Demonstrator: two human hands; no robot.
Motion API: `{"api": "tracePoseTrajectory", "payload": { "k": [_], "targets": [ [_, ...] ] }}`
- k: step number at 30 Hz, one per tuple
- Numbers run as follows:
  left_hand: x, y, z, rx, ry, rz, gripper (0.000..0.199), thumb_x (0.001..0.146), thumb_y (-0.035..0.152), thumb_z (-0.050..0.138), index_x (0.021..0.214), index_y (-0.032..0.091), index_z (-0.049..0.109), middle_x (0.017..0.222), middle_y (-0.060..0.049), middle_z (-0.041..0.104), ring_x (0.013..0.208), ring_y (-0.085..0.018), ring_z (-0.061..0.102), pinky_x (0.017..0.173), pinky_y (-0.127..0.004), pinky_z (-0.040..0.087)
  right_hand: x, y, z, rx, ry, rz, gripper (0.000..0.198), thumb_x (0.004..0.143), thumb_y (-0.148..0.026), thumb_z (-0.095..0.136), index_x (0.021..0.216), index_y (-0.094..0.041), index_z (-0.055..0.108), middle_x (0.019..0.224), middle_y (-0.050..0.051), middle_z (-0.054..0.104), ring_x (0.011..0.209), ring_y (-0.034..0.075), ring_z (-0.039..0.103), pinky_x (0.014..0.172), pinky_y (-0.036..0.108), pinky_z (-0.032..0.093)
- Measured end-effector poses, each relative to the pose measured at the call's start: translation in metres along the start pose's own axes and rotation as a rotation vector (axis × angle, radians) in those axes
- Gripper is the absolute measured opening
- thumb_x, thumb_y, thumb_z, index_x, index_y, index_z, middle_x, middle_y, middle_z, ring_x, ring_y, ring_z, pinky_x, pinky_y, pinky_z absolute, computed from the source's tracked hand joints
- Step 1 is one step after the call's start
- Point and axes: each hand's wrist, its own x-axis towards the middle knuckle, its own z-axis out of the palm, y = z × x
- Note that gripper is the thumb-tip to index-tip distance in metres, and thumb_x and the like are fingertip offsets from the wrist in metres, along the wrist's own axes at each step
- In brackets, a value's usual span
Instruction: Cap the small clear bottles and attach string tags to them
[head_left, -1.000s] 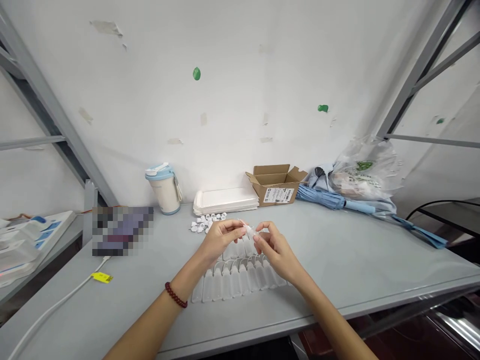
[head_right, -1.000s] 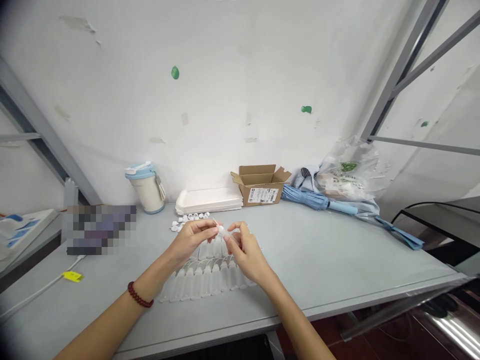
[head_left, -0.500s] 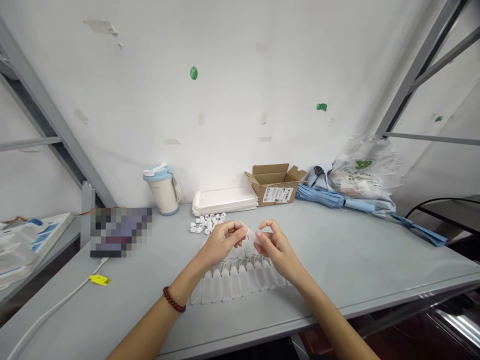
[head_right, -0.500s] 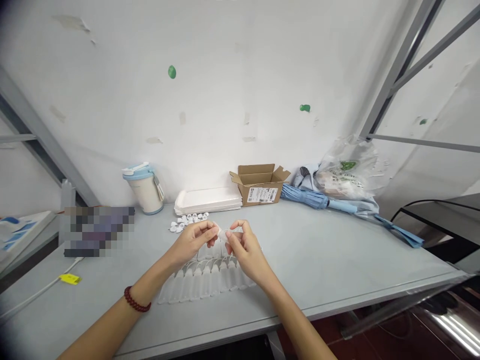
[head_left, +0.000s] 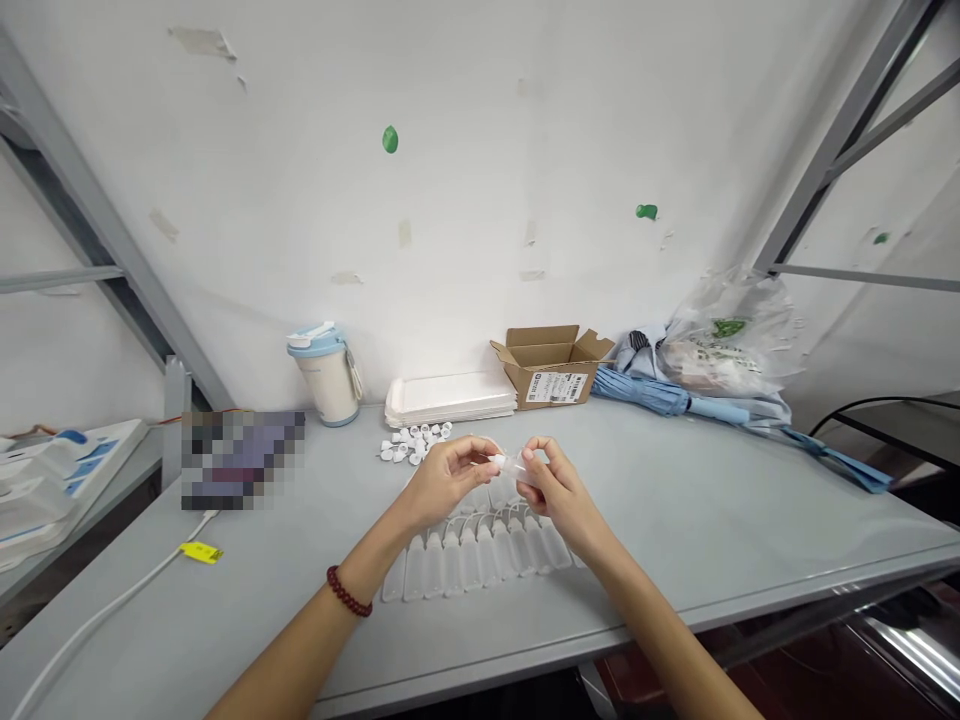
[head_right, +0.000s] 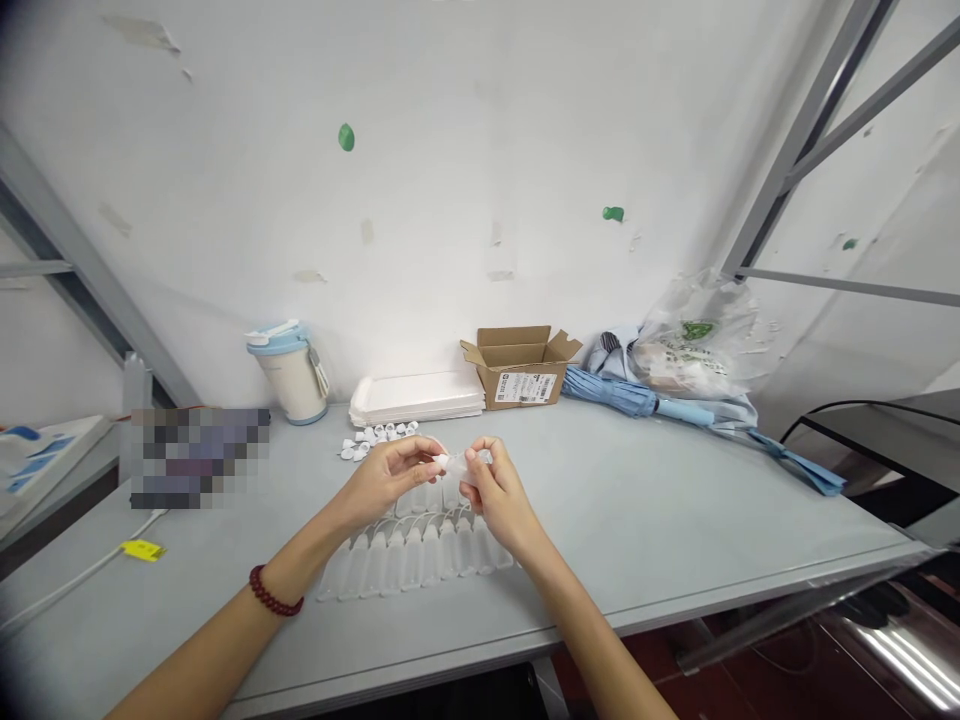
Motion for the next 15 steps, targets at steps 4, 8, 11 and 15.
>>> {"api": "tracePoseTrajectory", "payload": {
  "k": [4,8,11,15],
  "targets": [
    [0.0001,0.0019,0.0019,-0.017,0.027,-0.07,0.033,0.078,0.046,0.06,0.074,0.013,0.062,0.071,-0.003,0.061,0.063,-0.013,0.058,0.063,-0.027,0.049,0.0004,0.0028,0.0012,-0.031,-0.014,-0.044,0.034,0.083,-0.055,0.043,0.088,-0.023,0.032,0.05,-0.011,0.032,0.043,0.006,0.024,0.042,0.019,0.016],
    [-0.0008,0.003,0.0017,-0.007,-0.019,-0.169,0.042,0.078,0.052,0.057,0.061,0.014,0.055,0.056,0.001,0.053,0.046,-0.01,0.053,0.048,-0.024,0.043,0.001,0.0064,0.0017,-0.058,0.007,-0.083,0.035,0.084,-0.056,0.043,0.087,-0.023,0.033,0.049,-0.011,0.027,0.043,0.006,0.022,0.041,0.018,0.016],
    [-0.0019,0.0037,-0.0002,0.03,-0.067,-0.113,0.032,0.078,0.045,0.06,0.072,0.014,0.06,0.061,0.0,0.056,0.053,-0.011,0.055,0.054,-0.025,0.046,0.0014,0.0066,0.0004,-0.04,-0.003,-0.058,0.035,0.084,-0.056,0.044,0.086,-0.023,0.034,0.049,-0.012,0.024,0.043,0.006,0.019,0.04,0.018,0.016],
    [-0.0025,0.0035,-0.0017,0.101,-0.051,-0.043,0.022,0.077,0.034,0.062,0.09,0.016,0.064,0.071,-0.002,0.061,0.067,-0.014,0.057,0.065,-0.027,0.047,0.0015,0.0046,-0.0021,-0.02,-0.015,-0.014,0.035,0.083,-0.057,0.044,0.087,-0.023,0.033,0.049,-0.012,0.024,0.041,0.005,0.017,0.039,0.017,0.013]
  ]
}}
